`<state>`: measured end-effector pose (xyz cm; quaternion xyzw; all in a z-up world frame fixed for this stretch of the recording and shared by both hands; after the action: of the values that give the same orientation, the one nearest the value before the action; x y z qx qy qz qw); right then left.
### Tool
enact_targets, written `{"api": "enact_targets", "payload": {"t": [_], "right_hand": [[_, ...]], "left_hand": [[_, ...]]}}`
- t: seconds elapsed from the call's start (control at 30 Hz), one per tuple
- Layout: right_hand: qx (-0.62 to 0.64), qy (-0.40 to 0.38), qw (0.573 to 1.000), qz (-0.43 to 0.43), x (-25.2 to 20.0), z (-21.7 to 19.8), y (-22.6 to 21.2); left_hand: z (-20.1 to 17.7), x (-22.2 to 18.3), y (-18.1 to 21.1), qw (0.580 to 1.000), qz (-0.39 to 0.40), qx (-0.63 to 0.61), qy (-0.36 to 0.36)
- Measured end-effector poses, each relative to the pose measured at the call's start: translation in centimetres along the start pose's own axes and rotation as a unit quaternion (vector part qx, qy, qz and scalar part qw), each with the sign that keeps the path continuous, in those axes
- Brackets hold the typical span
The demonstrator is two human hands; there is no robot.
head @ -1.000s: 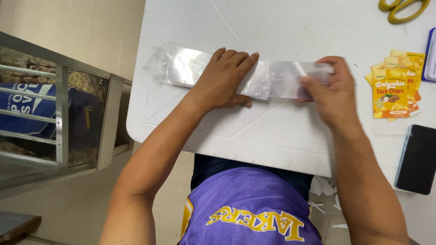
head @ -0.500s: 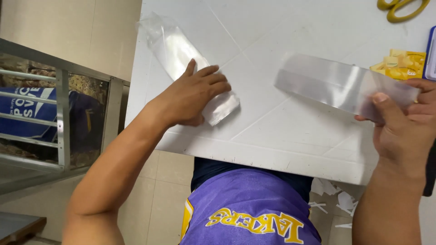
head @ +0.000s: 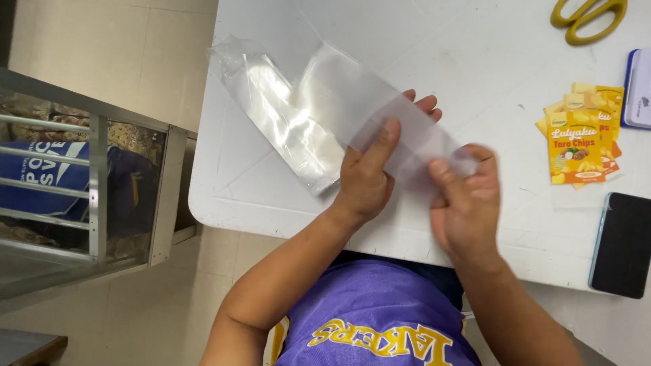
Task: Separating and organizing clear plastic sleeves from a stack on a table.
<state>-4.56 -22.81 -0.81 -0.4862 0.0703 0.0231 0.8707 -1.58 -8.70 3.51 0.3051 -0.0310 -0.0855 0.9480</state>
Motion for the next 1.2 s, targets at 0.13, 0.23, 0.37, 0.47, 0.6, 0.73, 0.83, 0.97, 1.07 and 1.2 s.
{"api": "enact_targets", "payload": {"t": [0.13,0.23,0.37,0.47,0.6,0.73,0.83,0.97,1.07,1.2], "right_hand": [[-0.027,-0.066,0.994,0.087,-0.8,-0.8,1.3],[-0.165,-0.177,0.964,0.113,-0.1,-1.6,0.5],[-0.238,-0.180,0.954,0.008,2.0,-1.9,-2.2],[-0.257,-0.149,0.955,0.011,3.2,-1.4,-3.4],[-0.239,-0.100,0.966,-0.004,5.7,-3.4,-2.6],[-0.212,-0.093,0.972,-0.038,8.3,-3.9,-2.8],[-0.218,-0.109,0.969,-0.035,9.5,-3.4,-2.8],[-0.208,-0.122,0.970,-0.026,9.8,-2.9,-1.3],[-0.208,-0.122,0.970,-0.005,8.8,-2.0,-1.1],[-0.244,-0.115,0.963,0.017,8.3,-1.6,-0.9]], "left_hand": [[0.2,0.8,1.5,0.998,-0.040,0.055,0.002],[-1.0,1.2,1.4,0.977,-0.113,0.181,-0.012],[-0.9,1.0,-0.5,0.943,-0.140,0.291,-0.084],[-0.1,0.2,-2.2,0.906,-0.197,0.342,-0.150],[-0.8,-0.1,-2.7,0.923,-0.238,0.232,-0.194],[-0.7,0.7,-2.1,0.952,-0.243,0.067,-0.174],[-1.4,1.9,-3.1,0.966,-0.227,0.042,-0.114],[-1.0,2.5,-3.2,0.939,-0.236,0.248,-0.031],[-3.1,2.9,-3.8,0.903,-0.226,0.364,0.021],[-5.1,3.2,-4.6,0.904,-0.201,0.375,0.035]]}}
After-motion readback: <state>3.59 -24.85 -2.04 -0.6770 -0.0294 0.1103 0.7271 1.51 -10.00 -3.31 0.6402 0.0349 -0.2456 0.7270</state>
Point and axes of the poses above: each hand's wrist, its own x-axis towards the middle knuckle, its own z-axis out of the palm, y = z × x, the point moved 5 cm from there along x, towards the middle knuckle, and after that the axes turned 12 degrees about -y, right-handed, at the moved point
